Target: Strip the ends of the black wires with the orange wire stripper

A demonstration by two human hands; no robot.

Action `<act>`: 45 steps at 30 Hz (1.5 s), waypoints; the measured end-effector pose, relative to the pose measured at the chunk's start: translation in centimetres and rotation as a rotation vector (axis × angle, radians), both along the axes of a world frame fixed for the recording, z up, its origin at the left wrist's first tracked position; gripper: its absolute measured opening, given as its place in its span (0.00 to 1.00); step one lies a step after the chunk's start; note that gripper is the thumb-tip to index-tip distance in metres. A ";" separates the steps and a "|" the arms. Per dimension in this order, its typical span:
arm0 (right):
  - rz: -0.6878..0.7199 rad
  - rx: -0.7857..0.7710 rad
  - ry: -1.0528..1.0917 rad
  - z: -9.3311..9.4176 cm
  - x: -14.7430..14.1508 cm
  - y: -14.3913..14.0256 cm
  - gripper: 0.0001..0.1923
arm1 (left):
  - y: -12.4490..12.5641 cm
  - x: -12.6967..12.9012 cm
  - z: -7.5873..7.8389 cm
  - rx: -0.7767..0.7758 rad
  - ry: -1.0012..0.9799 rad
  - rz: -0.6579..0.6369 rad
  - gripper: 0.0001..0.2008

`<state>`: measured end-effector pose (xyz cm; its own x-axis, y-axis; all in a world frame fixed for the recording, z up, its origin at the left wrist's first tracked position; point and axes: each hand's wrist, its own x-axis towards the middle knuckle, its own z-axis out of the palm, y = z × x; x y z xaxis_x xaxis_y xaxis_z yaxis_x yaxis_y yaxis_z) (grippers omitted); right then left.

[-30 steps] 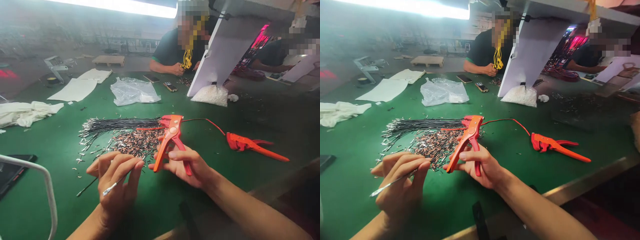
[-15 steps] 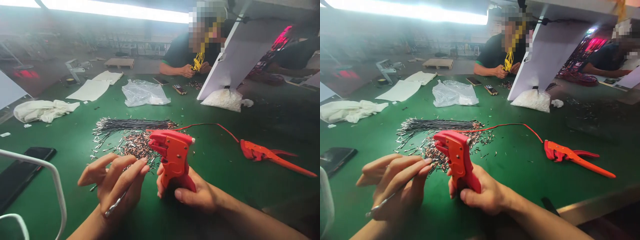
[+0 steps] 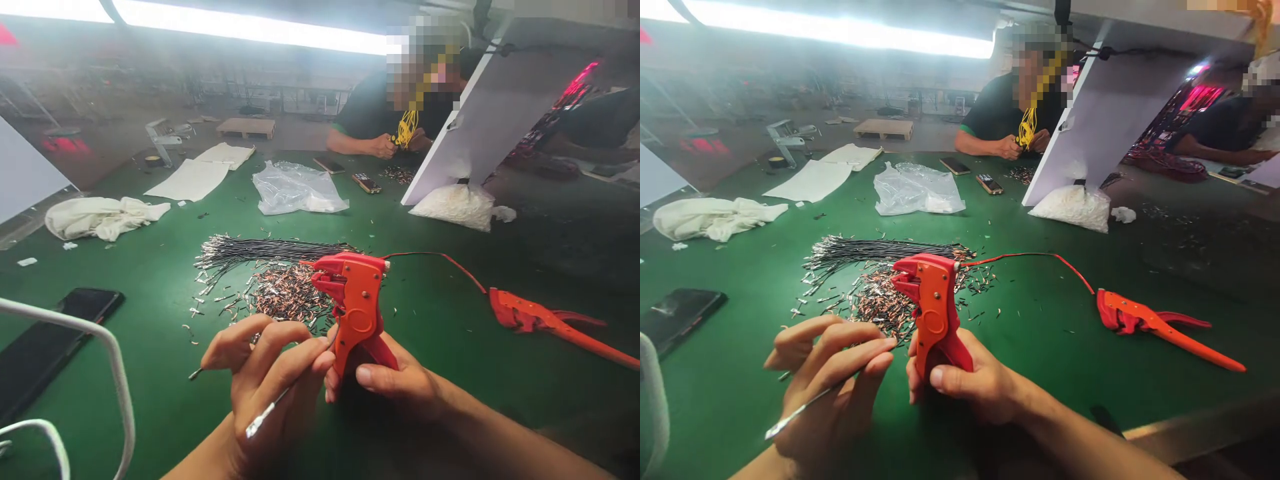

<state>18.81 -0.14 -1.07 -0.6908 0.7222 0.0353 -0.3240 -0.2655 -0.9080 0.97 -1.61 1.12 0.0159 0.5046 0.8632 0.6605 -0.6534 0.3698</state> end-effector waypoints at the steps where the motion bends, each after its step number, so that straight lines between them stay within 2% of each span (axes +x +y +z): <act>1: 0.006 -0.010 0.007 0.0 0.0 0.0 0.19 | 0.0 0.0 0.1 -0.017 -0.023 -0.015 0.07; 8: 0.034 -0.020 0.006 0.0 0.0 -0.3 0.18 | 0.2 -0.3 0.1 -0.104 -0.073 -0.080 0.06; 12: -0.007 -0.105 0.060 -0.2 0.1 -0.5 0.15 | 0.1 -0.1 0.1 -0.104 -0.070 -0.097 0.07; 18: 0.011 -0.165 0.067 -0.2 0.3 -0.5 0.15 | 0.0 0.3 0.1 -0.137 -0.079 -0.068 0.07; 26: -0.035 -0.231 0.025 -0.5 0.3 -0.6 0.17 | -0.2 0.2 -0.2 -0.179 -0.019 -0.098 0.09; 30: -0.065 -0.210 0.004 -0.6 0.7 -0.4 0.16 | -0.2 0.0 -0.3 -0.188 -0.004 -0.109 0.09; 36: -0.013 -0.179 0.058 0.0 0.5 0.1 0.17 | 0.2 -0.6 -0.3 -0.196 -0.001 -0.056 0.09; 42: -0.219 -0.069 0.122 0.7 0.7 0.6 0.13 | -0.4 -0.5 -0.6 -0.217 0.091 -0.182 0.09; 45: -0.163 -0.066 0.097 1.0 1.1 0.7 0.18 | -0.6 -0.1 -0.9 -0.258 0.104 -0.227 0.10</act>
